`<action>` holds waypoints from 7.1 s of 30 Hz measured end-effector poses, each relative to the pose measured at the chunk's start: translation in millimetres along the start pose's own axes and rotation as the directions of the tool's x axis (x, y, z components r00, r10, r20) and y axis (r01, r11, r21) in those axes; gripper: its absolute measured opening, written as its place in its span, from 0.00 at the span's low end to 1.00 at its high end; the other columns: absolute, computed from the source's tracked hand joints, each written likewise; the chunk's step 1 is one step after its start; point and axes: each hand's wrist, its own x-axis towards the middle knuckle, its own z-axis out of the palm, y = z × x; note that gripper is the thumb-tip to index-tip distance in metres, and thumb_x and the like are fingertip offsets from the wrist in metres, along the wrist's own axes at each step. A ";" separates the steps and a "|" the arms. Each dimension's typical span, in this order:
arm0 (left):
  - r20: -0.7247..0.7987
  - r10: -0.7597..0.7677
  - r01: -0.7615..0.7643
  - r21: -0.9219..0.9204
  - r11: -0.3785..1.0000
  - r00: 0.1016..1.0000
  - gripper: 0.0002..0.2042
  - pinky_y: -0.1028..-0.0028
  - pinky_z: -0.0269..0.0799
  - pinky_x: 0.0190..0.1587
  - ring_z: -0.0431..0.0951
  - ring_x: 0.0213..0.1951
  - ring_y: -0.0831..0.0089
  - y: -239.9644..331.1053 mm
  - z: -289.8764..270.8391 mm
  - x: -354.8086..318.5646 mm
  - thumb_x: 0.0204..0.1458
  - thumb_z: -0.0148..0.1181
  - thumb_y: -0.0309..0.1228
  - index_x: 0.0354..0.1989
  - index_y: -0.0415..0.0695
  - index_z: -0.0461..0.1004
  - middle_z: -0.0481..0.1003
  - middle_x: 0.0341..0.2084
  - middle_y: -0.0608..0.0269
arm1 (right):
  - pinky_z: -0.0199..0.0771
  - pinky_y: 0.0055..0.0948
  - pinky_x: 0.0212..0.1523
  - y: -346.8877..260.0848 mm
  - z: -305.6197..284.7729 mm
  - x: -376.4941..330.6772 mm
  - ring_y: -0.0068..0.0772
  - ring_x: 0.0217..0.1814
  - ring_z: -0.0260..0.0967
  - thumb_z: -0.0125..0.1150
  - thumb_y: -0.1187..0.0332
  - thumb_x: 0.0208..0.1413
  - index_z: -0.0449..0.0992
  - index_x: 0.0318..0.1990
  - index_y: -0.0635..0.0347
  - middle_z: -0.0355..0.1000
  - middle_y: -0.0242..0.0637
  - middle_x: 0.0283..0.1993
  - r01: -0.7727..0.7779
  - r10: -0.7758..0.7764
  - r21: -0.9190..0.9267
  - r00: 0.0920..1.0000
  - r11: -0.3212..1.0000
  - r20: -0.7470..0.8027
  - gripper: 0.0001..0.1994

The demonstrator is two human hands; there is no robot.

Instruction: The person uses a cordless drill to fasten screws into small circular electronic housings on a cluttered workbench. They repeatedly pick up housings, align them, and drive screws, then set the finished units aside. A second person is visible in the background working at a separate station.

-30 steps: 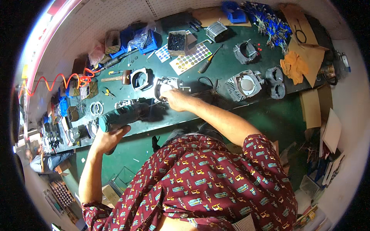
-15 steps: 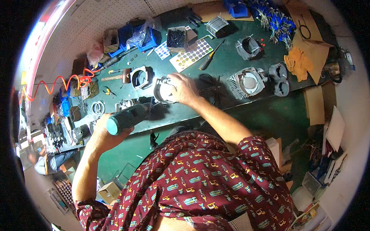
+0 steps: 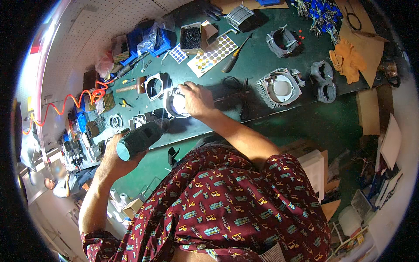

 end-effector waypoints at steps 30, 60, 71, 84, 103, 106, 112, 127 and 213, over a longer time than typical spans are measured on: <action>0.149 -0.334 0.360 -0.541 0.760 0.931 0.10 0.73 0.72 0.35 0.74 0.30 0.77 -84.3 -10.5 -8.2 0.51 0.66 0.26 0.41 0.41 0.78 0.77 0.28 0.67 | 0.58 0.59 0.63 -69.5 32.8 29.5 0.55 0.64 0.63 0.51 0.65 0.56 0.63 0.66 0.62 0.60 0.51 0.69 -0.108 0.119 -0.050 0.892 0.993 0.437 0.29; -0.072 -0.072 0.039 -0.385 0.922 0.995 0.17 0.71 0.74 0.44 0.74 0.38 0.76 -69.4 9.7 -10.7 0.51 0.67 0.24 0.50 0.42 0.76 0.79 0.36 0.65 | 0.68 0.49 0.54 -50.5 47.1 12.1 0.51 0.52 0.73 0.59 0.60 0.51 0.72 0.58 0.58 0.71 0.46 0.59 -0.098 0.083 0.070 0.979 0.993 0.185 0.25; 0.012 -0.085 0.085 -0.286 0.954 0.996 0.15 0.70 0.76 0.42 0.77 0.35 0.75 -52.6 6.4 -3.4 0.48 0.67 0.27 0.46 0.43 0.78 0.80 0.33 0.64 | 0.75 0.47 0.51 -31.1 37.9 13.4 0.52 0.49 0.76 0.58 0.66 0.53 0.74 0.57 0.54 0.73 0.47 0.57 -0.022 0.021 0.001 0.979 1.000 0.201 0.21; -0.042 -0.162 0.120 -0.498 0.859 0.986 0.21 0.68 0.75 0.47 0.78 0.40 0.72 -56.1 30.4 -27.9 0.47 0.69 0.26 0.52 0.40 0.75 0.81 0.39 0.57 | 0.73 0.45 0.56 -7.4 28.6 7.2 0.52 0.56 0.72 0.57 0.68 0.53 0.70 0.60 0.57 0.71 0.46 0.60 0.093 -0.109 0.102 0.981 0.990 0.161 0.24; -0.032 -0.285 0.020 -0.984 0.179 0.958 0.18 0.69 0.76 0.36 0.79 0.30 0.68 -89.4 104.5 -66.9 0.47 0.73 0.32 0.44 0.37 0.77 0.78 0.32 0.59 | 0.82 0.32 0.42 -35.1 -50.9 -18.9 0.33 0.44 0.78 0.53 0.55 0.68 0.75 0.50 0.61 0.79 0.41 0.45 -0.565 0.109 0.758 0.774 -0.327 0.624 0.18; -0.069 -0.287 -0.031 -0.990 0.135 0.955 0.21 0.68 0.76 0.35 0.80 0.27 0.66 -94.6 122.8 -67.2 0.45 0.72 0.36 0.43 0.36 0.75 0.78 0.25 0.57 | 0.83 0.29 0.43 -37.8 -45.0 -29.8 0.30 0.42 0.79 0.58 0.65 0.66 0.77 0.47 0.62 0.79 0.38 0.42 -0.583 0.114 0.776 0.777 -0.240 0.619 0.10; -0.062 -0.232 -0.044 -0.996 0.083 0.971 0.21 0.68 0.77 0.37 0.80 0.32 0.66 -96.3 141.4 -57.9 0.45 0.74 0.33 0.46 0.38 0.75 0.78 0.37 0.58 | 0.82 0.25 0.33 -21.1 -51.0 -37.0 0.25 0.35 0.77 0.64 0.62 0.62 0.77 0.46 0.60 0.79 0.35 0.38 -0.556 0.252 0.826 0.789 -0.094 0.560 0.12; -0.017 -0.210 0.033 -0.972 0.234 0.978 0.16 0.71 0.76 0.40 0.77 0.35 0.74 -137.5 172.0 -64.1 0.50 0.73 0.30 0.45 0.42 0.78 0.79 0.35 0.66 | 0.78 0.37 0.41 156.0 7.8 14.3 0.38 0.37 0.80 0.64 0.71 0.52 0.82 0.38 0.63 0.81 0.44 0.34 -0.370 0.372 0.151 0.928 0.917 0.015 0.08; -0.395 -0.787 -0.129 -0.915 0.381 0.474 0.10 0.67 0.73 0.36 0.77 0.32 0.70 -518.4 320.9 -392.9 0.53 0.70 0.32 0.39 0.40 0.79 0.80 0.30 0.62 | 0.77 0.38 0.43 -455.8 499.8 97.2 0.45 0.41 0.79 0.63 0.67 0.55 0.81 0.41 0.66 0.80 0.49 0.38 0.515 -0.557 0.242 0.643 0.822 0.525 0.11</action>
